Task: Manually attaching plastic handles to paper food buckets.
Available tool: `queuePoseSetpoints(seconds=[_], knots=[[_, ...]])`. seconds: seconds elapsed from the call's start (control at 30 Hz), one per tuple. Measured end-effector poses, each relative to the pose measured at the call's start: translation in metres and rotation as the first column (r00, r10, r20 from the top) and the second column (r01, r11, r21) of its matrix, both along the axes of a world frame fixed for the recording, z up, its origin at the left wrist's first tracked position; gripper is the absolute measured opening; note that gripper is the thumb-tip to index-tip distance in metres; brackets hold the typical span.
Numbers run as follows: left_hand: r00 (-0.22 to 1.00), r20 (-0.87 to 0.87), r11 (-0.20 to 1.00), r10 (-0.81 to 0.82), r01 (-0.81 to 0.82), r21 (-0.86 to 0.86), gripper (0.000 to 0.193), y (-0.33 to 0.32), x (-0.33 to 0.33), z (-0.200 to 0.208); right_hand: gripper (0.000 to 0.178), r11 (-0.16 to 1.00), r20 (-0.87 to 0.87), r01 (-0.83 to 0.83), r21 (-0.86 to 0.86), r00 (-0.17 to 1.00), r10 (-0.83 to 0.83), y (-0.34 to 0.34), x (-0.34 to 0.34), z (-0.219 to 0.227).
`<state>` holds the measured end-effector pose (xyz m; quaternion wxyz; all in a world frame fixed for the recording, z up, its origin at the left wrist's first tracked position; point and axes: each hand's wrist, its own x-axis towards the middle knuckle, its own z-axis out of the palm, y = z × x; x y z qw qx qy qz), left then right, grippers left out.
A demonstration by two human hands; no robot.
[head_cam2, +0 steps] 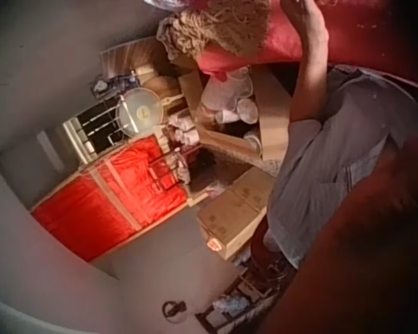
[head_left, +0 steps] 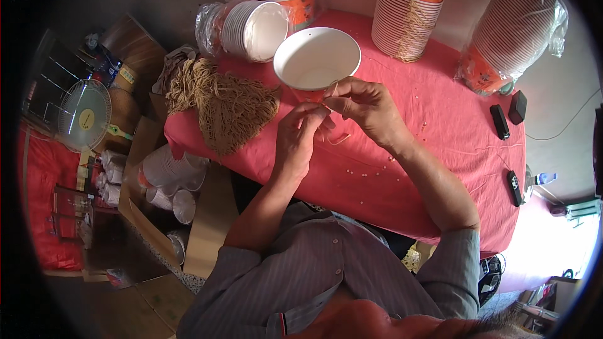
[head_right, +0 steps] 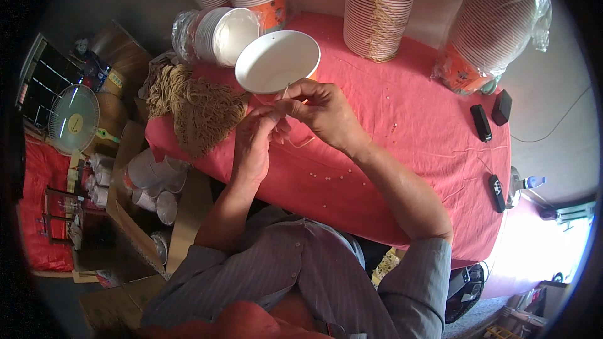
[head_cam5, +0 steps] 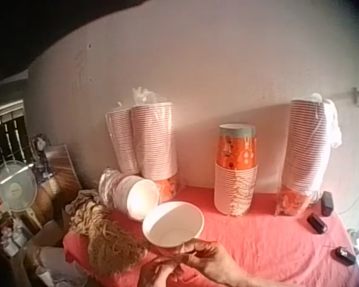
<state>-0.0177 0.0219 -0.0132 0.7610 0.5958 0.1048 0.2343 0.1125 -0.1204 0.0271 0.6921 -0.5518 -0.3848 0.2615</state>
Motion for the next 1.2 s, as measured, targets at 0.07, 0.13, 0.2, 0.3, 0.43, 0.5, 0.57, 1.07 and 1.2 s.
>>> queuePoseSetpoints(seconds=[0.07, 0.13, 0.2, 0.3, 0.43, 0.5, 0.57, 1.07, 1.2], knots=[[1.0, 0.022, 1.0, -0.011, 0.011, -0.001, 0.022, 0.001, 0.0, -0.001, 0.007, 1.0, -0.017, -0.001, 0.002, 1.0, 0.001, 0.0, 0.001, -0.001], [1.0, 0.026, 1.0, -0.01, 0.01, -0.003, 0.021, -0.001, 0.0, 0.001, 0.007, 0.999, 0.001, 0.011, 0.048, 1.0, -0.011, 0.0, 0.002, -0.004], [1.0, 0.028, 1.0, -0.01, 0.01, -0.006, 0.021, -0.002, 0.0, 0.003, 0.008, 0.996, 0.011, -0.001, 0.086, 1.0, 0.0, 0.001, 0.002, -0.004], [1.0, 0.022, 1.0, -0.01, 0.011, -0.022, 0.02, -0.001, 0.0, 0.004, 0.01, 0.994, -0.028, -0.015, 0.112, 0.999, 0.019, 0.0, 0.0, 0.0], [0.998, 0.06, 0.999, -0.024, 0.026, -0.026, 0.021, -0.001, 0.001, 0.005, 0.012, 0.998, -0.156, -0.054, 0.028, 0.986, 0.058, -0.002, 0.002, -0.001], [0.997, 0.074, 0.999, -0.024, 0.027, -0.04, 0.021, -0.001, 0.002, 0.005, 0.012, 0.997, -0.174, -0.061, 0.051, 0.982, 0.069, -0.001, 0.003, -0.004], [0.995, 0.091, 0.998, -0.029, 0.033, -0.049, 0.022, 0.001, 0.003, 0.004, 0.012, 0.995, -0.192, -0.069, 0.073, 0.978, 0.082, 0.0, 0.003, -0.006], [0.999, 0.053, 0.995, 0.005, 0.0, -0.103, 0.025, -0.004, 0.004, 0.009, 0.016, 0.996, -0.121, -0.029, 0.089, 0.992, 0.04, 0.0, 0.008, -0.006], [0.999, 0.054, 0.996, -0.003, 0.008, -0.088, 0.028, 0.0, 0.005, 0.003, 0.017, 0.993, -0.142, -0.076, 0.092, 0.986, 0.088, 0.0, 0.013, -0.006]])
